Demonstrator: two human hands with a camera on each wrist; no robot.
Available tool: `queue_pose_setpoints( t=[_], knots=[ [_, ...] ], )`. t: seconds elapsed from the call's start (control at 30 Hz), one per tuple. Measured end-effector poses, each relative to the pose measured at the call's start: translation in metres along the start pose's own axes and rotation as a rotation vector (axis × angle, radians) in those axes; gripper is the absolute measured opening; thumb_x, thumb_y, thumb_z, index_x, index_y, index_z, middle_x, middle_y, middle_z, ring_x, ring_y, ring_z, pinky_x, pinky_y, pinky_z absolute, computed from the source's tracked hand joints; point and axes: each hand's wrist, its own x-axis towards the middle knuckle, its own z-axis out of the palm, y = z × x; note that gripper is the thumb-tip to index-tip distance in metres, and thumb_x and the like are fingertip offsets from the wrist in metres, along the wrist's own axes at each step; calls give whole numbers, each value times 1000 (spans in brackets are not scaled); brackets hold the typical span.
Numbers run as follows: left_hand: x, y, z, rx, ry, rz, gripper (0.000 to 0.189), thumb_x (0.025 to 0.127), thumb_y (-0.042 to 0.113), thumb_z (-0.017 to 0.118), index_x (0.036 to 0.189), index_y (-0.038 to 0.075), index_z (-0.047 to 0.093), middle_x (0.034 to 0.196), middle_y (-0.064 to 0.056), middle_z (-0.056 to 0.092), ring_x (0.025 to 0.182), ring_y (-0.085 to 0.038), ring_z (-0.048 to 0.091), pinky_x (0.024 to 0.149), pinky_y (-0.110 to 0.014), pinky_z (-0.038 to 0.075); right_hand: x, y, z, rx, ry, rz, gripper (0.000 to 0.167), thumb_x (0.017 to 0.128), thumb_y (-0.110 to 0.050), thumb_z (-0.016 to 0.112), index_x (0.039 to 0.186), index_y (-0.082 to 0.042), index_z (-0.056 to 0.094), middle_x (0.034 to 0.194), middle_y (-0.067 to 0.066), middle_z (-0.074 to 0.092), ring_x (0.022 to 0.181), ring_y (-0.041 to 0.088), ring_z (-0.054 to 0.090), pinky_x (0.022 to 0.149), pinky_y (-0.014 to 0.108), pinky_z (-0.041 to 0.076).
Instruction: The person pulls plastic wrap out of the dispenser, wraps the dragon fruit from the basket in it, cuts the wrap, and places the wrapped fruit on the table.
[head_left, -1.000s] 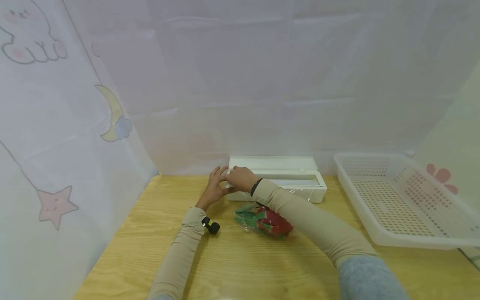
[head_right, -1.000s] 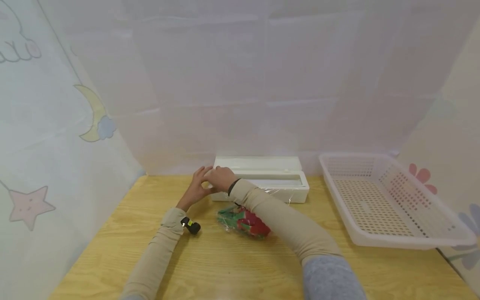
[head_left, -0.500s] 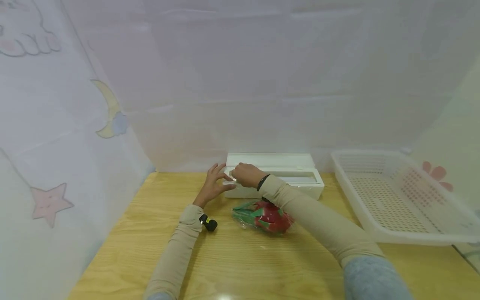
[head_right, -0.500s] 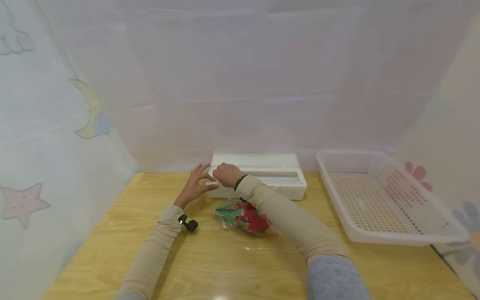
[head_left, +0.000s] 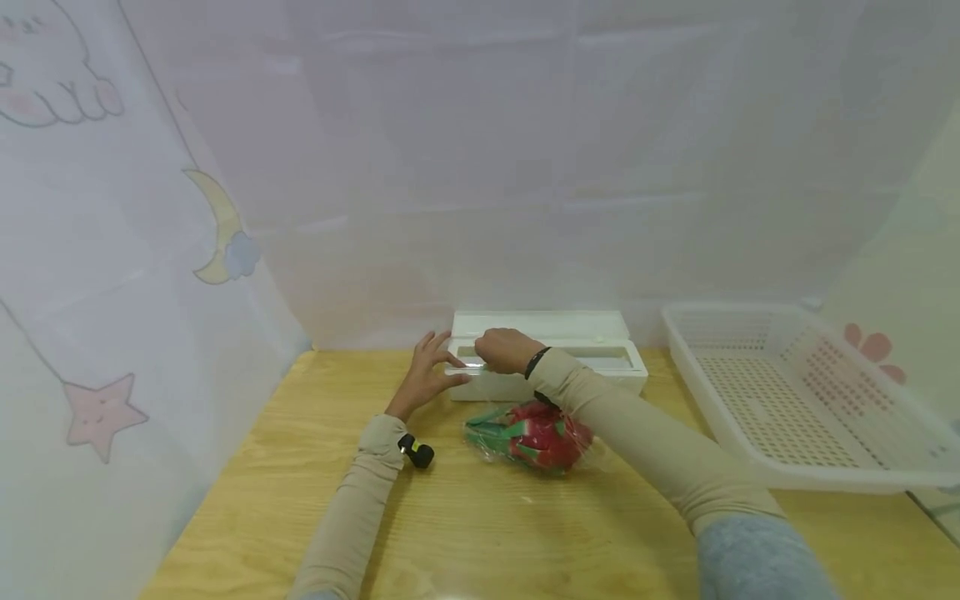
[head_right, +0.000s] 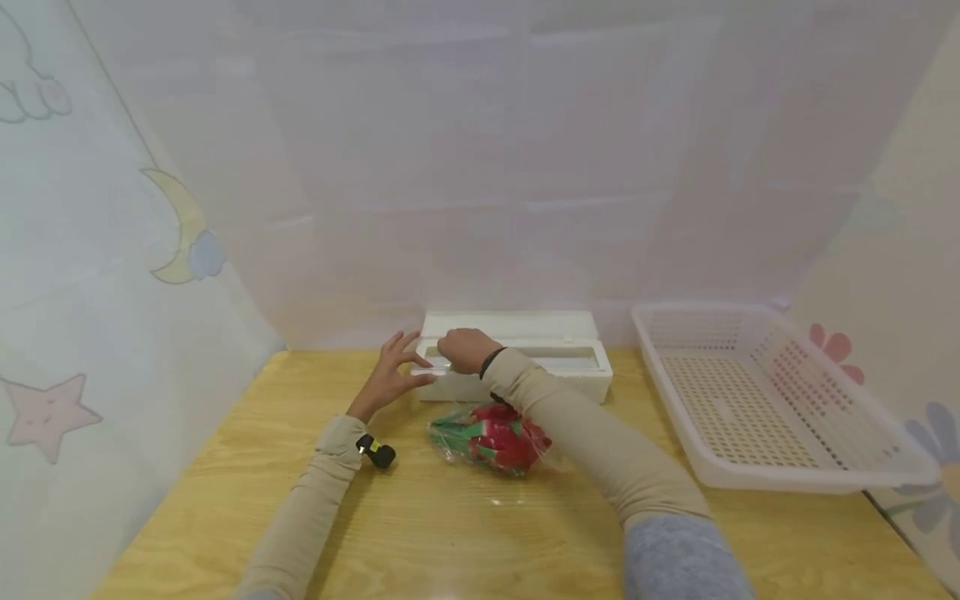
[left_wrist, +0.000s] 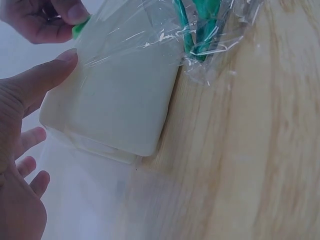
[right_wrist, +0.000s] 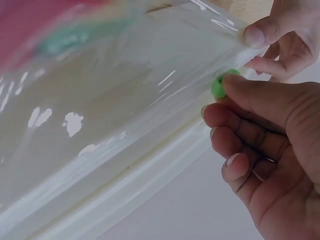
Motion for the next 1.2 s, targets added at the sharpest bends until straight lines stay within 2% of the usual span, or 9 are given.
queue_pose_setpoints(
  t=[0.2,0.37,0.5,0.67,0.9,1.03,1.2],
  knots=[
    [-1,0,2,-10,3,8,17,83,22,84,91,9,76,160,-21,29,149,-45,4,113,-71,8,-9,8,0,42,-20,0,11,92,-7,71,82,-5,67,72,5,62,64,16,58,60,29,47],
    [0,0,2,-11,-19,13,20,84,25,83,94,9,76,160,-22,28,149,-46,3,111,-73,9,-25,20,4,5,-44,28,11,94,-9,71,85,-6,65,74,4,59,67,16,57,62,30,47],
    [0,-3,-2,-14,15,17,17,83,21,84,92,9,76,159,-22,30,149,-46,5,110,-74,9,-38,29,4,20,-2,20,16,94,-7,70,79,-6,63,68,4,57,62,15,53,61,30,43],
    [1,-5,-1,-5,-7,31,18,84,23,83,93,9,76,159,-22,29,149,-47,4,111,-74,9,-53,35,4,29,23,13,18,94,-6,69,77,-6,65,65,3,56,59,13,49,59,27,42],
    [1,-3,-3,-18,-1,18,16,83,20,83,93,10,76,160,-20,28,149,-45,3,111,-73,8,-68,44,10,31,84,43,14,95,-9,69,80,-8,67,73,4,62,68,17,55,62,31,46],
    [0,-2,-2,-26,-6,8,17,84,22,83,92,9,76,160,-21,28,150,-44,3,111,-73,6,-76,48,17,33,111,37,11,95,-11,69,84,-8,69,79,4,64,75,19,58,65,32,51],
    [-1,-5,1,-21,-13,18,17,85,25,81,93,11,76,160,-21,27,149,-45,2,111,-74,6,-83,51,24,19,138,27,11,95,-12,69,85,-9,67,80,2,63,78,20,57,66,32,50]
  ],
)
